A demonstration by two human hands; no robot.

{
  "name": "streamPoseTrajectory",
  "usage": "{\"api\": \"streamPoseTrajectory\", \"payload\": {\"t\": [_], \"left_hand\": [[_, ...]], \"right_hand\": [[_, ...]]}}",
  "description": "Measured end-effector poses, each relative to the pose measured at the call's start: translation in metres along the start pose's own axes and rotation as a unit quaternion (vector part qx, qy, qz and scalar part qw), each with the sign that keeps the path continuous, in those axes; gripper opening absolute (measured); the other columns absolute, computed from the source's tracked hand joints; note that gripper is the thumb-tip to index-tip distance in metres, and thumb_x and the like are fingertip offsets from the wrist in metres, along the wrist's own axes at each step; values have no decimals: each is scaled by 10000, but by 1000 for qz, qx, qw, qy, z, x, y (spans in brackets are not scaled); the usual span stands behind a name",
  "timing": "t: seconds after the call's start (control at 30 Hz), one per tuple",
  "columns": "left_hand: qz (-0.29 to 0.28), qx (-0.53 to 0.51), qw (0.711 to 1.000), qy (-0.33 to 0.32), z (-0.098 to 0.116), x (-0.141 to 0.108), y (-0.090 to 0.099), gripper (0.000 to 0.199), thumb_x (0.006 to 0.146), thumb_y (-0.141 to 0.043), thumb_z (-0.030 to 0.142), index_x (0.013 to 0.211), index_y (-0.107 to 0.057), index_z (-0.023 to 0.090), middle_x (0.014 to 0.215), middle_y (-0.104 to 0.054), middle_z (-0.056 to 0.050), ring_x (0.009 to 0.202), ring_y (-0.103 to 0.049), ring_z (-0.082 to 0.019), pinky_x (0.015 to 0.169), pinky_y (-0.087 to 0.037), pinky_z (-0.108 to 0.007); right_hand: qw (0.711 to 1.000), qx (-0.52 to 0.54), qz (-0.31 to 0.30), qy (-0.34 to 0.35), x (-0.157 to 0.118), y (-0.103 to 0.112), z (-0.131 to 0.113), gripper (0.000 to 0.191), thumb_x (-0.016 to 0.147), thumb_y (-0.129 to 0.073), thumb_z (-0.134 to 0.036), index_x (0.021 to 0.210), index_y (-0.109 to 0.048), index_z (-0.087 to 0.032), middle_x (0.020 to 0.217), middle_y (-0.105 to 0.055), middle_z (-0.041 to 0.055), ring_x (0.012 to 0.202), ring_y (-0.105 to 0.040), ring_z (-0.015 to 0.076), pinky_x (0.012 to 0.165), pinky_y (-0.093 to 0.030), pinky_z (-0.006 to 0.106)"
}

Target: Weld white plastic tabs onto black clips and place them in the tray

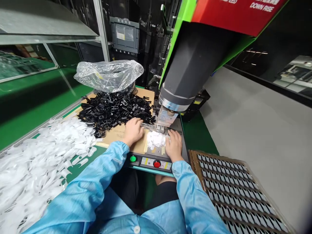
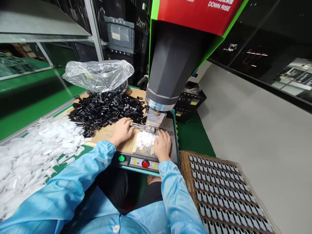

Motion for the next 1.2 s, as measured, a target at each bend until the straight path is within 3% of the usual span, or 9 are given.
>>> {"api": "streamPoseTrajectory", "payload": {"t": [0.07, 0.17, 0.3, 0.43, 0.57, 0.7, 0.93, 1.03, 1.2], "left_hand": [[20, 29, 998, 57, -32, -9, 6, 479, 993, -604, 395, 1415, -662, 177, 1535, -605, -196, 1463, -495, -407, 1197, -404, -588], [0, 51, 997, 56, -53, -23, 7, 416, 993, -593, 382, 1350, -700, 198, 1542, -599, -198, 1466, -489, -423, 1196, -401, -626], [-30, 25, 999, -10, -40, -47, 7, 320, 1033, -536, 325, 1266, -722, 208, 1480, -625, -175, 1430, -526, -356, 1224, -430, -555], [-56, -79, 991, -90, -29, -78, 15, 323, 1061, -498, 268, 1321, -685, 232, 1478, -612, -139, 1448, -519, -298, 1262, -435, -509], [-55, -147, 986, -51, -43, -95, 21, 420, 1055, -537, 282, 1468, -582, 226, 1556, -536, -146, 1467, -514, -296, 1246, -468, -511], [-45, -152, 987, -14, -54, -97, 20, 328, 1044, -573, 311, 1353, -655, 236, 1470, -592, -128, 1396, -565, -309, 1225, -478, -526], [-39, -125, 991, 27, -51, -94, 32, 200, 996, -638, 283, 1188, -681, 248, 1264, -662, -103, 1246, -616, -293, 1120, -509, -478], [-57, -100, 993, 38, -48, -91, 39, 185, 983, -653, 278, 1164, -659, 238, 1224, -693, -104, 1197, -624, -305, 1079, -495, -480], [-68, -81, 993, 57, -45, -84, 41, 137, 986, -671, 303, 1098, -641, 229, 1114, -701, -101, 1134, -627, -314, 1028, -478, -476]], "right_hand": [[1000, 4, 17, -19, -10, 0, 6, 454, 1060, -446, -349, 1425, -670, -197, 1517, -616, 129, 1486, -429, 342, 1255, -366, 549], [1000, 11, 14, -26, -17, -2, 7, 423, 1046, -474, -358, 1366, -698, -197, 1484, -633, 138, 1470, -432, 339, 1260, -364, 545], [999, 17, 14, -28, -15, -3, 6, 395, 1027, -494, -340, 1319, -713, -189, 1458, -639, 152, 1448, -440, 337, 1253, -373, 535], [999, 21, 22, -24, -16, -2, 9, 372, 1017, -496, -330, 1284, -715, -190, 1421, -655, 151, 1403, -476, 331, 1239, -389, 527], [997, 39, 65, 7, -16, 1, 1, 348, 1003, -512, -305, 1262, -716, -192, 1372, -675, 144, 1371, -492, 327, 1212, -412, 532], [994, 59, 41, 82, -8, -1, -42, 319, 1005, -543, -256, 1255, -733, -196, 1372, -680, 118, 1328, -503, 307, 1201, -403, 505], [959, 76, -146, 232, 18, -40, -150, 369, 1007, -567, -139, 1326, -721, -242, 1379, -705, 65, 1268, -540, 281, 1129, -446, 457], [960, 34, -177, 215, 30, -56, -166, 389, 1002, -564, -125, 1354, -698, -223, 1389, -698, 81, 1250, -544, 292, 1109, -450, 457], [968, -31, -179, 173, 43, -66, -168, 363, 996, -619, -192, 1354, -680, -197, 1413, -674, 112, 1253, -525, 316, 1088, -440, 471]]}}
Point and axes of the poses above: each hand's wrist, its own x-axis towards the middle knuckle, its own y-axis out of the back of the hand, z = x × y, the point moved 2 cm from there along x, towards the middle knuckle
